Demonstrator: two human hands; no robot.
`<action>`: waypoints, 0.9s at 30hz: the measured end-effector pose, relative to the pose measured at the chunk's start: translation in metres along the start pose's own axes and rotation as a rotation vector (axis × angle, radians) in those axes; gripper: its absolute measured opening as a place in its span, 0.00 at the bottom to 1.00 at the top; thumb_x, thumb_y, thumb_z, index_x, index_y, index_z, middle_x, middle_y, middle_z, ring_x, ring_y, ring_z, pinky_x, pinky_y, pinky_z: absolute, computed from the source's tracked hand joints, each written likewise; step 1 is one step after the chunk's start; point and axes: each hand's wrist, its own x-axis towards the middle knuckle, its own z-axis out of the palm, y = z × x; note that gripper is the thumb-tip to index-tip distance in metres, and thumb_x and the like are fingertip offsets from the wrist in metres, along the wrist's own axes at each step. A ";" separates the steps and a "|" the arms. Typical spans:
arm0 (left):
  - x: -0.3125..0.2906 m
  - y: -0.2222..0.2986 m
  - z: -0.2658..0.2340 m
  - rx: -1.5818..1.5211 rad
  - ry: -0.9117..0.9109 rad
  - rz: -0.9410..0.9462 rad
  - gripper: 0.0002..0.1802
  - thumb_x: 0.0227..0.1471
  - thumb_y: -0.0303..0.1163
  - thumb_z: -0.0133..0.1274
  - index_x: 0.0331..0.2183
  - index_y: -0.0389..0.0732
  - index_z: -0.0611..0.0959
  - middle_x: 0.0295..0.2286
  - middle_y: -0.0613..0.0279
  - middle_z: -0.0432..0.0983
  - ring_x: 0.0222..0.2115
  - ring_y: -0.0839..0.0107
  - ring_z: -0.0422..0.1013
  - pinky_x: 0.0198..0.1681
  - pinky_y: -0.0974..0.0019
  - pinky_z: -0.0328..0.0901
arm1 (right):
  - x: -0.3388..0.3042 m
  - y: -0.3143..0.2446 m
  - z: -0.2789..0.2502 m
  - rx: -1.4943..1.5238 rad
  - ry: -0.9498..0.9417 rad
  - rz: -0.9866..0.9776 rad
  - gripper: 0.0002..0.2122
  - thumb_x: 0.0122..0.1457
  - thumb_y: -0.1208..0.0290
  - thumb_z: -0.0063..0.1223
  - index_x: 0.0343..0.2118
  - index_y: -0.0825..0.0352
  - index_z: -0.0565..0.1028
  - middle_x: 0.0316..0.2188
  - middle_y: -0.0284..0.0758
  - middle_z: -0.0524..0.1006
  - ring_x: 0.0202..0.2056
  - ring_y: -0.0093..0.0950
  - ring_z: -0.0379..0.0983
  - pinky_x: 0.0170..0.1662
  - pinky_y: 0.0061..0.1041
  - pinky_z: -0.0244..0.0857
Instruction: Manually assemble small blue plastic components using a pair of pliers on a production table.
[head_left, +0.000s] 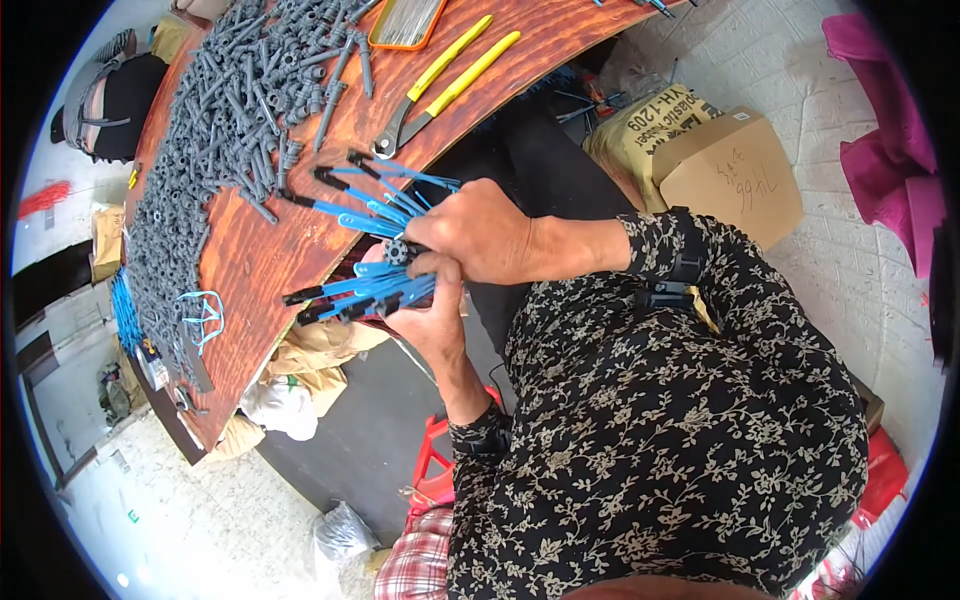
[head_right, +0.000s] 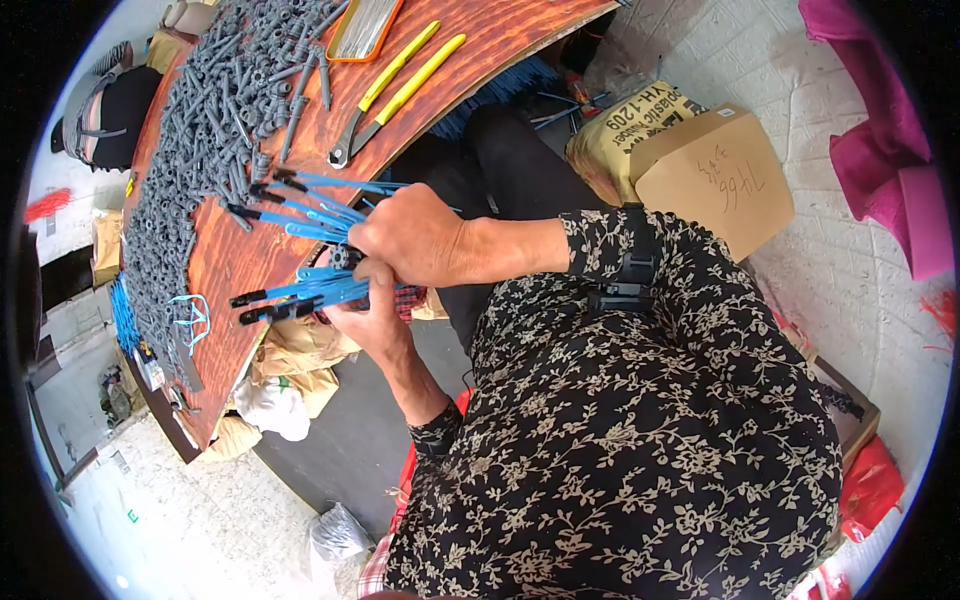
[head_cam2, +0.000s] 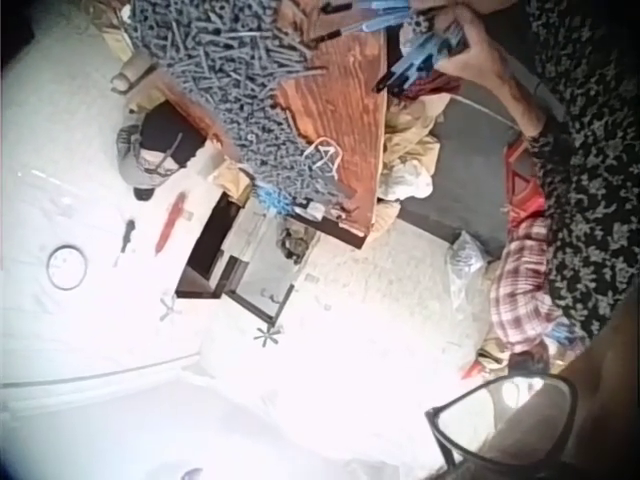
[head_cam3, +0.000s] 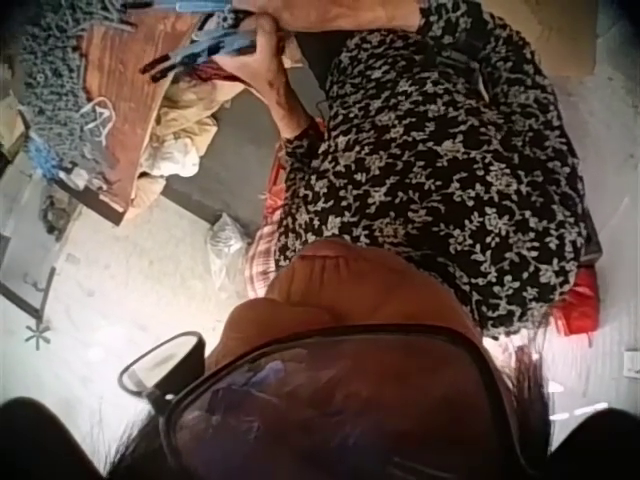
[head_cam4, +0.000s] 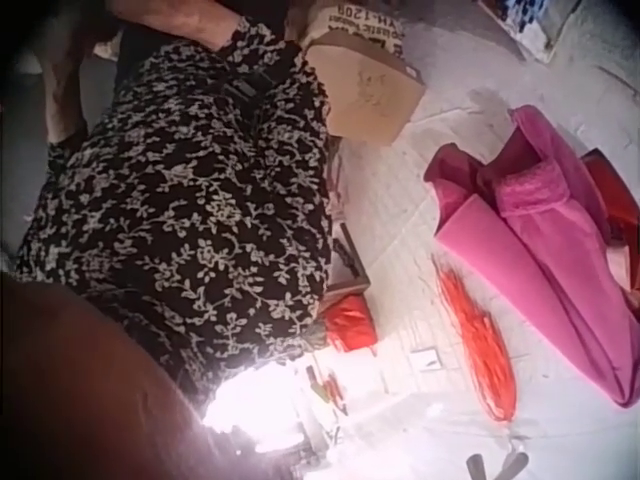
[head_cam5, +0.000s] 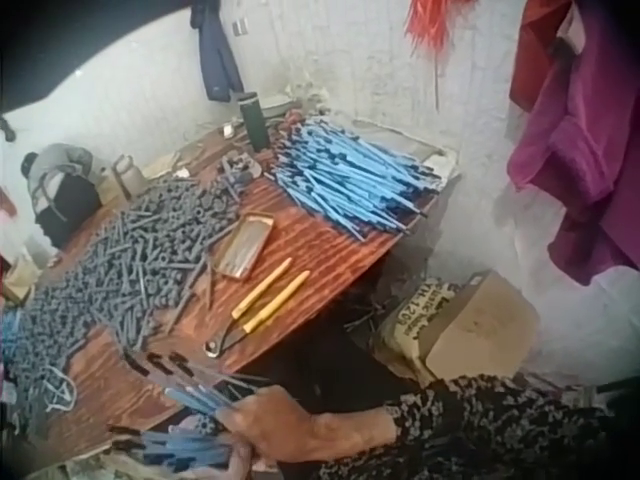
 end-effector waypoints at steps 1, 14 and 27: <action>0.002 -0.003 0.000 0.057 0.062 0.023 0.34 0.41 0.25 0.66 0.51 0.31 0.70 0.41 0.60 0.69 0.39 0.71 0.69 0.43 0.67 0.67 | 0.000 -0.001 0.002 0.006 0.012 -0.001 0.12 0.45 0.61 0.61 0.19 0.65 0.75 0.16 0.43 0.75 0.22 0.42 0.76 0.24 0.40 0.68; 0.013 0.001 -0.002 0.182 0.284 -0.037 0.22 0.49 0.23 0.61 0.46 0.29 0.74 0.37 0.60 0.73 0.34 0.73 0.70 0.39 0.68 0.68 | 0.019 -0.006 0.000 0.032 -0.149 0.020 0.06 0.46 0.72 0.57 0.23 0.69 0.74 0.20 0.46 0.76 0.26 0.46 0.77 0.28 0.43 0.69; 0.014 0.006 -0.010 0.259 0.196 0.027 0.19 0.47 0.19 0.62 0.43 0.30 0.78 0.36 0.58 0.77 0.33 0.74 0.72 0.39 0.69 0.69 | -0.001 -0.007 -0.015 0.172 -0.303 0.038 0.10 0.47 0.78 0.53 0.35 0.72 0.74 0.27 0.49 0.79 0.32 0.49 0.77 0.34 0.44 0.70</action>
